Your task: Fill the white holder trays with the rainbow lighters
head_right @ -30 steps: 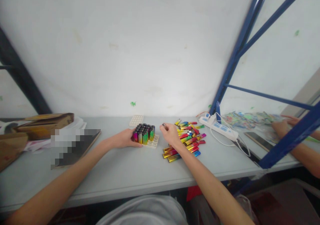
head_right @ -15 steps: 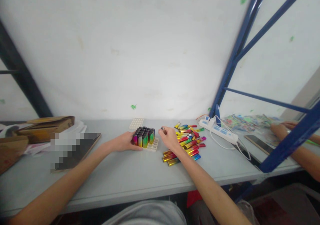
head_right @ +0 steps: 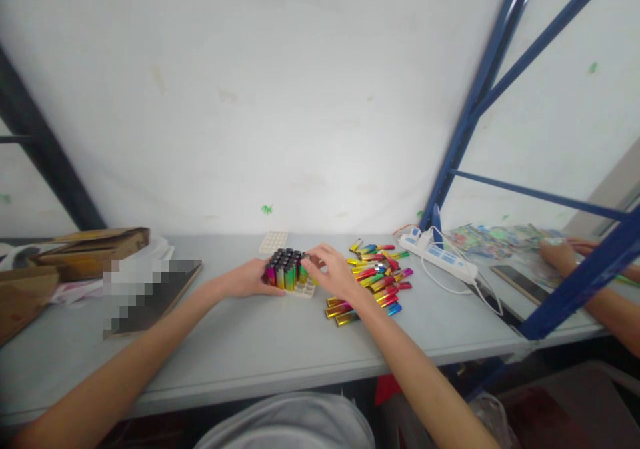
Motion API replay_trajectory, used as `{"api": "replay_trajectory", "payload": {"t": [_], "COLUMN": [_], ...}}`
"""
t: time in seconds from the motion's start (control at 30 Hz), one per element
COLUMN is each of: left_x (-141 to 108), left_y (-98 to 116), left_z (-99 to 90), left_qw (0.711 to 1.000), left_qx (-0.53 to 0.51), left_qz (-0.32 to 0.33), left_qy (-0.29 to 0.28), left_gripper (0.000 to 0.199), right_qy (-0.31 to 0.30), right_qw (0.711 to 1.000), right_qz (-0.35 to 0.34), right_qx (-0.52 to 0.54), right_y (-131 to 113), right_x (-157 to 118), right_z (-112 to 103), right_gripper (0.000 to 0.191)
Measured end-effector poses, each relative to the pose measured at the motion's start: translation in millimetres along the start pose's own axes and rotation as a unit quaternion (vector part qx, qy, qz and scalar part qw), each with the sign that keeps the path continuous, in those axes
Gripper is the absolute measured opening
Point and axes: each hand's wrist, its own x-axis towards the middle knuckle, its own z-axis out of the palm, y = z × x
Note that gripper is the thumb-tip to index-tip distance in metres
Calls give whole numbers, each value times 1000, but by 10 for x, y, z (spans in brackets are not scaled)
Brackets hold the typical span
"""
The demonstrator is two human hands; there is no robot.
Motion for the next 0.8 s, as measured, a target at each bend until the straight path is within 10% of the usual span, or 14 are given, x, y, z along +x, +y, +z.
{"api": "replay_trajectory", "payload": {"t": [0.8], "left_x": [-2], "left_y": [3], "left_z": [3], "left_qw": [1000], "left_qx": [10], "left_qz": [-4], "left_qy": [6], "left_gripper": [74], "right_qy": [-85], "right_qw": [996], "right_qz": [-5], "right_qx": [-33], "right_y": [26], "right_x": [1], "right_z": [36], "right_gripper": [29]}}
